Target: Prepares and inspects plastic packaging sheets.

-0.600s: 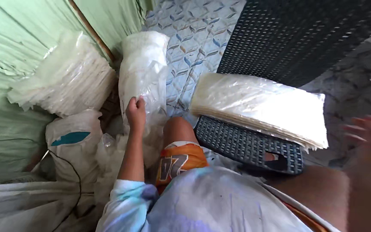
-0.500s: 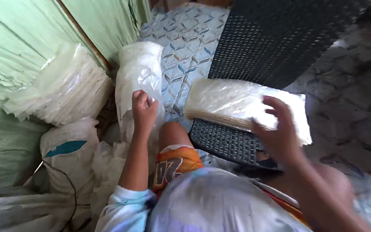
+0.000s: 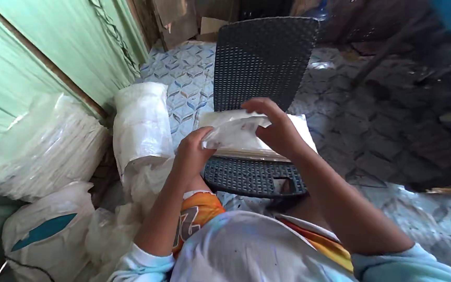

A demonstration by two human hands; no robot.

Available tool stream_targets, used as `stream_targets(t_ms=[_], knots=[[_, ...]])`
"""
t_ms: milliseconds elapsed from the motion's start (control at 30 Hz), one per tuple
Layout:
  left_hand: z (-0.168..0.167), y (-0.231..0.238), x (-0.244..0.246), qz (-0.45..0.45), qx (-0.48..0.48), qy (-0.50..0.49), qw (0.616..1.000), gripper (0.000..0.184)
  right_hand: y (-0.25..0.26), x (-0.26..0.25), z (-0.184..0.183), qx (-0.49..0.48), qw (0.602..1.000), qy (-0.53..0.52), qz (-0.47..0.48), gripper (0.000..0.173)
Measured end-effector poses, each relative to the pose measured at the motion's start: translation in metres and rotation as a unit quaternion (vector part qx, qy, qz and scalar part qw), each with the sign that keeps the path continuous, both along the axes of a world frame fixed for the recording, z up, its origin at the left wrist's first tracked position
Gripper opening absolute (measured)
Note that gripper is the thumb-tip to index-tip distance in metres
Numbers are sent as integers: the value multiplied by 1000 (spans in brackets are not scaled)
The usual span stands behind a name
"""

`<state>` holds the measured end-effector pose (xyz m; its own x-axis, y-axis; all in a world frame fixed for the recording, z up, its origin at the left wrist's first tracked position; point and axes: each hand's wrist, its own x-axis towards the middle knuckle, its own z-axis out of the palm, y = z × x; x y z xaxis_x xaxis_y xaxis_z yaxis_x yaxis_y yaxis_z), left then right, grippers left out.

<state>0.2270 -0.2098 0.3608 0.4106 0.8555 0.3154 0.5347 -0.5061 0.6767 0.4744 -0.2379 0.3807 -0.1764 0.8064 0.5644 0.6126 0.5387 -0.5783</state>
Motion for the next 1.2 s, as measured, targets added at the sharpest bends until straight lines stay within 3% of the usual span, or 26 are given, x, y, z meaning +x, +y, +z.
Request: stream_targets(t_ms=[67, 167, 267, 300, 367, 433, 467, 533, 600, 667, 800, 900, 1033, 1100, 1200], knots=[[2, 5, 14, -27, -71, 76, 994, 34, -11, 9, 2, 57, 995, -16, -75, 20], [-15, 40, 6, -104, -150, 215, 959, 20, -7, 59, 8, 151, 953, -10, -263, 31], [-35, 90, -33, -98, -175, 254, 946, 15, 2, 137, 10, 69, 914, 36, -397, 47], [-36, 102, -46, -64, -179, 209, 959, 16, 5, 160, 4, 21, 906, 83, -414, 50], [-36, 111, -55, 19, -197, -32, 980, 17, 12, 191, -18, -57, 877, 250, -407, 48], [-43, 110, -36, 14, -270, -250, 930, 35, 11, 205, -49, -130, 833, 432, -319, 45], [-48, 108, -20, 2, -295, -270, 917, 43, 9, 208, -65, -165, 825, 469, -269, 45], [-59, 115, 12, 47, -291, -222, 930, 32, 10, 210, -90, -203, 838, 395, -317, 35], [-67, 135, 23, 101, -230, -96, 963, 36, 12, 211, -99, -233, 847, 190, -438, 44], [-81, 151, 31, 147, -180, -33, 972, 47, 17, 214, -113, -269, 833, 93, -474, 56], [-136, 174, 43, 198, -191, 78, 958, 60, 37, 226, -160, -373, 793, 48, -480, 63], [-188, 183, 54, 240, -250, 173, 922, 60, 46, 221, -196, -427, 758, 14, -493, 63], [-207, 183, 61, 271, -305, 217, 887, 56, 48, 217, -229, -424, 728, 19, -538, 58], [-191, 180, 62, 288, -245, 188, 907, 45, 47, 217, -218, -375, 755, 21, -538, 48], [-161, 171, 96, 203, -110, 153, 961, 50, 65, 195, -188, -263, 878, -56, -397, 56]])
